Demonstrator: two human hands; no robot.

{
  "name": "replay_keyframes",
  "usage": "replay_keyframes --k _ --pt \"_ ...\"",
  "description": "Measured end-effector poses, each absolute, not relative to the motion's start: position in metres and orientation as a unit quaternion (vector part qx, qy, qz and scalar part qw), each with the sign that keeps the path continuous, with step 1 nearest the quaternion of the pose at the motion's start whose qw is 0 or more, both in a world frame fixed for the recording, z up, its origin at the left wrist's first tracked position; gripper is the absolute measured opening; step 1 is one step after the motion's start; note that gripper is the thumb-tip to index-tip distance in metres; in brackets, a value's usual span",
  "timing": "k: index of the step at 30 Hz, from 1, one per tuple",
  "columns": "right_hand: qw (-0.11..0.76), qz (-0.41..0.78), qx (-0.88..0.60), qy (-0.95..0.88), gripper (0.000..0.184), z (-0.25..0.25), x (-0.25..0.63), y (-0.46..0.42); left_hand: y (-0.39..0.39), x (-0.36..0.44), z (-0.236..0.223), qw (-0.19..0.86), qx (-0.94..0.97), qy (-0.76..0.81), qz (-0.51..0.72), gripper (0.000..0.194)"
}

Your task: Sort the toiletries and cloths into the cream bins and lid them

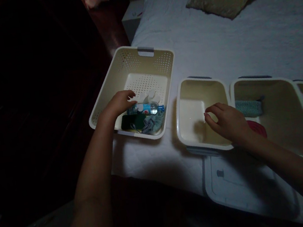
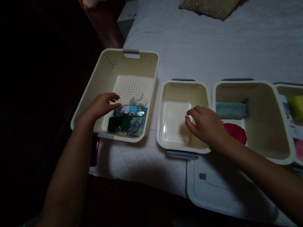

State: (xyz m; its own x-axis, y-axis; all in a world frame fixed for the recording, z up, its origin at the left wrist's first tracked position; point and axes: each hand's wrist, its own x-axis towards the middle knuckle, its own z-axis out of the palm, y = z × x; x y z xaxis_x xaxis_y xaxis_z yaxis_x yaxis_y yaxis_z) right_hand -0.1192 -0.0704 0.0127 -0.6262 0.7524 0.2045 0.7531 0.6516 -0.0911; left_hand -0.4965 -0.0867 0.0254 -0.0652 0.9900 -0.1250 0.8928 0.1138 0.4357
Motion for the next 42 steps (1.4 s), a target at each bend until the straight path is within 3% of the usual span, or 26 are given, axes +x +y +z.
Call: replay_keyframes --k 6,8,13,19,28,32,42 --pt "0.107 0.003 -0.413 -0.905 0.03 0.011 -0.118 -0.069 -0.067 -0.501 0.0 0.227 0.68 0.696 0.051 0.072" --pt "0.106 0.003 -0.413 -0.904 0.03 0.011 -0.118 -0.069 -0.065 -0.5 -0.008 0.243 0.692 0.679 0.025 0.067" --pt "0.112 0.004 -0.408 -0.906 0.029 0.01 -0.117 -0.069 -0.065 -0.503 -0.016 0.251 0.683 0.686 0.014 0.032" --pt "0.125 0.005 -0.4 -0.908 0.027 0.009 -0.117 -0.068 -0.067 -0.504 -0.007 0.304 0.634 0.711 -0.002 0.03" --pt "0.123 -0.004 -0.4 -0.908 0.026 0.009 -0.117 -0.068 -0.07 -0.496 0.003 0.282 0.659 0.696 -0.039 0.02" --pt "0.123 -0.006 -0.397 -0.91 0.025 0.008 -0.116 -0.068 -0.072 -0.502 0.006 0.276 0.655 0.704 0.015 0.021" --pt "0.119 -0.001 -0.397 -0.91 0.026 0.01 -0.118 -0.069 -0.071 -0.51 0.021 0.095 0.497 0.803 0.316 0.025"
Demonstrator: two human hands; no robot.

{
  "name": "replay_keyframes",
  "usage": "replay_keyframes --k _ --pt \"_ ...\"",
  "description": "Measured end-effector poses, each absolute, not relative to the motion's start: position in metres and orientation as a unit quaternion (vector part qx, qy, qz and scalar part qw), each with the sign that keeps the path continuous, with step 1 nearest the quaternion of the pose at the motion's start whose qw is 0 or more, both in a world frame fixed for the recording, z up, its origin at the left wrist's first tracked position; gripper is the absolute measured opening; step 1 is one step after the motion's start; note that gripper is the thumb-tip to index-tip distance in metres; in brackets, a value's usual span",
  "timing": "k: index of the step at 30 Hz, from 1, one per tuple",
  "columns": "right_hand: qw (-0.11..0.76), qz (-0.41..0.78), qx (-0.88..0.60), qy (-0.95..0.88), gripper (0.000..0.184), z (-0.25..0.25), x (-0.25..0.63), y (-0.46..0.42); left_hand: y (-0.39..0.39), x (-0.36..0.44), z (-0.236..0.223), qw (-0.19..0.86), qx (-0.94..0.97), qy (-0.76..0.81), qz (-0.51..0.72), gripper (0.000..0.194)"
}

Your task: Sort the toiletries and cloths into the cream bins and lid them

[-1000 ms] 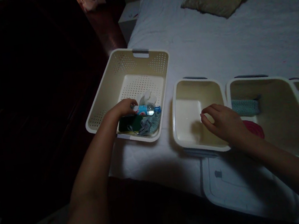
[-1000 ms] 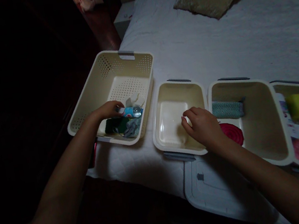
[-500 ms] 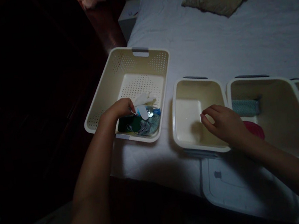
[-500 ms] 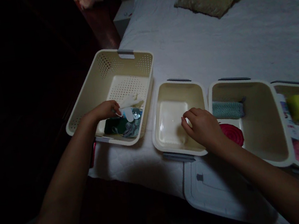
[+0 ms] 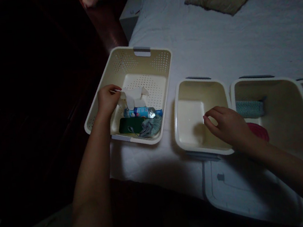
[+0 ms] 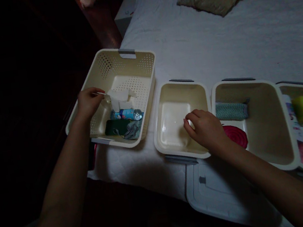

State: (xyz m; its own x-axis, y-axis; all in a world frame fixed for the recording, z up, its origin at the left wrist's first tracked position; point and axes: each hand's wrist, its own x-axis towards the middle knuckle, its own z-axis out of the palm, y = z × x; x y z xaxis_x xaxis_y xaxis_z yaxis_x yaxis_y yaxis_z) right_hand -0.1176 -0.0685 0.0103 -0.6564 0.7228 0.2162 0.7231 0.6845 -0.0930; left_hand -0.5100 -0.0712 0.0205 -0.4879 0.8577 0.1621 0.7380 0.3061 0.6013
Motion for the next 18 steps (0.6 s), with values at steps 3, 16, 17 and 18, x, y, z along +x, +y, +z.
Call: replay_keyframes --k 3,16,17,18 --pt "0.119 0.002 -0.398 -0.91 0.026 0.01 -0.118 -0.068 -0.071 -0.511 0.02 0.056 0.483 0.801 0.35 0.023" --pt "0.118 0.001 -0.394 -0.912 0.026 0.009 -0.117 -0.068 -0.077 -0.504 0.007 0.235 0.587 0.77 0.082 0.053" --pt "0.117 0.002 -0.394 -0.911 0.026 0.009 -0.117 -0.068 -0.077 -0.502 0.006 0.259 0.601 0.754 0.044 0.055" --pt "0.115 0.004 -0.396 -0.911 0.026 0.01 -0.117 -0.068 -0.077 -0.5 0.005 0.274 0.617 0.738 0.011 0.057"
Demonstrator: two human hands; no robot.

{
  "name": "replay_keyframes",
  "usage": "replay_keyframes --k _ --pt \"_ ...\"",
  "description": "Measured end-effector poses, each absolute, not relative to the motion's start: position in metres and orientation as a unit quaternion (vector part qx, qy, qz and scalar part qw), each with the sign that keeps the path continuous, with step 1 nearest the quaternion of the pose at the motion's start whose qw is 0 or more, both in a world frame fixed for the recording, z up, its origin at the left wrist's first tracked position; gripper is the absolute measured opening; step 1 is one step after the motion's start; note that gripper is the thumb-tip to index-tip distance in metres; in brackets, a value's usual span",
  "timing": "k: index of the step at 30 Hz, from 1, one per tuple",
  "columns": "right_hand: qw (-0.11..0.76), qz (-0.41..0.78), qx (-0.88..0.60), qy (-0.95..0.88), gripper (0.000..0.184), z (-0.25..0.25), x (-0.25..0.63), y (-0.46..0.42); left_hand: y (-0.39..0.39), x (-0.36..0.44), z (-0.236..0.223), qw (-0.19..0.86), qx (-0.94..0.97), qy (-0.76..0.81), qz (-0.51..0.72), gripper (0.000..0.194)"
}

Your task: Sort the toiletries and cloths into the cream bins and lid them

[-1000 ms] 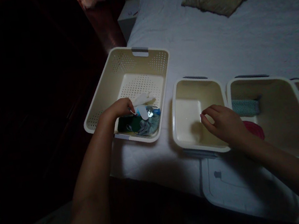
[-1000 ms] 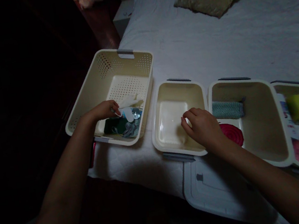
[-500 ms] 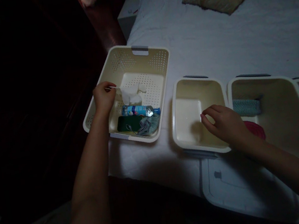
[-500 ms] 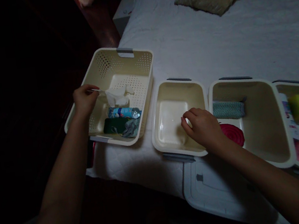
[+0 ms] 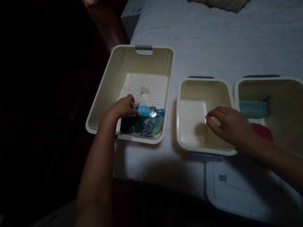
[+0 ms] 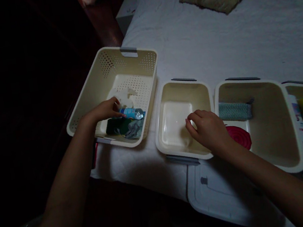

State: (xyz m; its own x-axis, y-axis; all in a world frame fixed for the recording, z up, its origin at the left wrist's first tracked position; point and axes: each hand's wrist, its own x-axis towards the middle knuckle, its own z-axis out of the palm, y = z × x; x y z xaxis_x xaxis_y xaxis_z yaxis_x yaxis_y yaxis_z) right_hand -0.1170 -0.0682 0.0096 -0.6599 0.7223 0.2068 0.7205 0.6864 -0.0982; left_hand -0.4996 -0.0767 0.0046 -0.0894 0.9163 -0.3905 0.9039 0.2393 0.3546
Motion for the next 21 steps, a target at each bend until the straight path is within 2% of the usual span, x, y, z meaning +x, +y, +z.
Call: replay_keyframes --k 6,10,21 --pt "0.11 0.013 -0.4 -0.91 0.027 0.01 -0.117 -0.069 -0.066 -0.486 -0.007 0.217 0.693 0.675 -0.131 0.068" --pt "0.111 0.018 -0.4 -0.91 0.028 0.01 -0.117 -0.069 -0.058 -0.487 -0.014 0.235 0.682 0.665 -0.194 0.062" --pt "0.105 0.006 -0.403 -0.909 0.027 0.01 -0.117 -0.069 -0.059 -0.491 -0.01 0.23 0.706 0.647 -0.175 0.042"
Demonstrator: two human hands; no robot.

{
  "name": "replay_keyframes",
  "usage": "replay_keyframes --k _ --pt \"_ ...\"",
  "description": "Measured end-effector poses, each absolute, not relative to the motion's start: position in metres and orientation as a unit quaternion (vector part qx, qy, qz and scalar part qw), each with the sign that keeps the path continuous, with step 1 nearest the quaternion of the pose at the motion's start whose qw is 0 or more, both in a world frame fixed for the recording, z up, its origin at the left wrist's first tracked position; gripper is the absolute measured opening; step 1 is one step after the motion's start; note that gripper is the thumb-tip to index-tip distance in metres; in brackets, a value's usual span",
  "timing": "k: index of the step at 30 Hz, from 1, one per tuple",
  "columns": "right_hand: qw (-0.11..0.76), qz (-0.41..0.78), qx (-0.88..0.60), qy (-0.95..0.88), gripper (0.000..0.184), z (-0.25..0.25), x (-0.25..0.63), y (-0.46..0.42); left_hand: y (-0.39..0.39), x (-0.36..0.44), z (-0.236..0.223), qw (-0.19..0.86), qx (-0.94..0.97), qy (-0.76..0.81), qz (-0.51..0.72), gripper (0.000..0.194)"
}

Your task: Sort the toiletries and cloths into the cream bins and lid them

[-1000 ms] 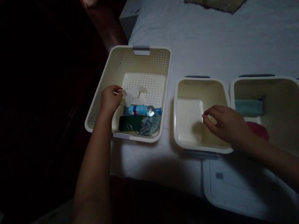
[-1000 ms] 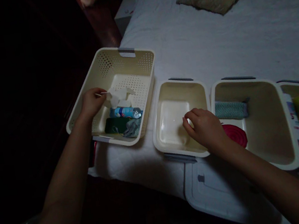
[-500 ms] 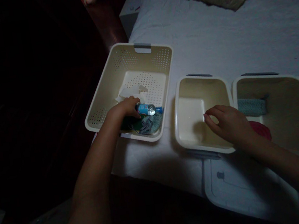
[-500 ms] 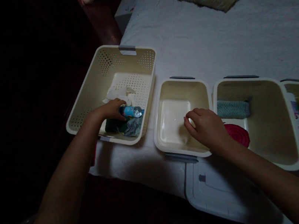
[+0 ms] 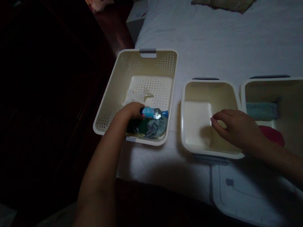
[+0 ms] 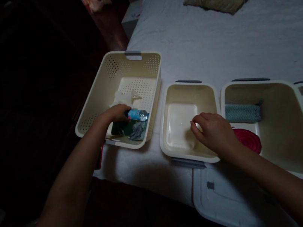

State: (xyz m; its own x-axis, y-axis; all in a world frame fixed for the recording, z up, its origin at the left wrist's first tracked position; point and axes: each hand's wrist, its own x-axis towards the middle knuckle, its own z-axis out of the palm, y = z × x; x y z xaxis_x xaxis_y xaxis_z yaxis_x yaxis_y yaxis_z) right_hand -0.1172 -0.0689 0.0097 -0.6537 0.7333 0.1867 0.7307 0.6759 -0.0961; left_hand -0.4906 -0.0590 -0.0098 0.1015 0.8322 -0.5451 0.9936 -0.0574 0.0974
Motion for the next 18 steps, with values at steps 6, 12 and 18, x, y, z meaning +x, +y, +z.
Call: replay_keyframes --k 6,12,18 --pt "0.109 0.004 -0.401 -0.91 0.027 0.01 -0.117 -0.069 -0.063 -0.5 0.015 0.139 0.689 0.703 -0.109 0.041" --pt "0.109 0.012 -0.403 -0.908 0.027 0.01 -0.117 -0.068 -0.065 -0.517 0.058 0.071 0.641 0.762 0.059 0.044" --pt "0.104 0.023 -0.404 -0.908 0.028 0.01 -0.117 -0.068 -0.06 -0.505 0.051 0.013 0.641 0.767 -0.01 0.043"
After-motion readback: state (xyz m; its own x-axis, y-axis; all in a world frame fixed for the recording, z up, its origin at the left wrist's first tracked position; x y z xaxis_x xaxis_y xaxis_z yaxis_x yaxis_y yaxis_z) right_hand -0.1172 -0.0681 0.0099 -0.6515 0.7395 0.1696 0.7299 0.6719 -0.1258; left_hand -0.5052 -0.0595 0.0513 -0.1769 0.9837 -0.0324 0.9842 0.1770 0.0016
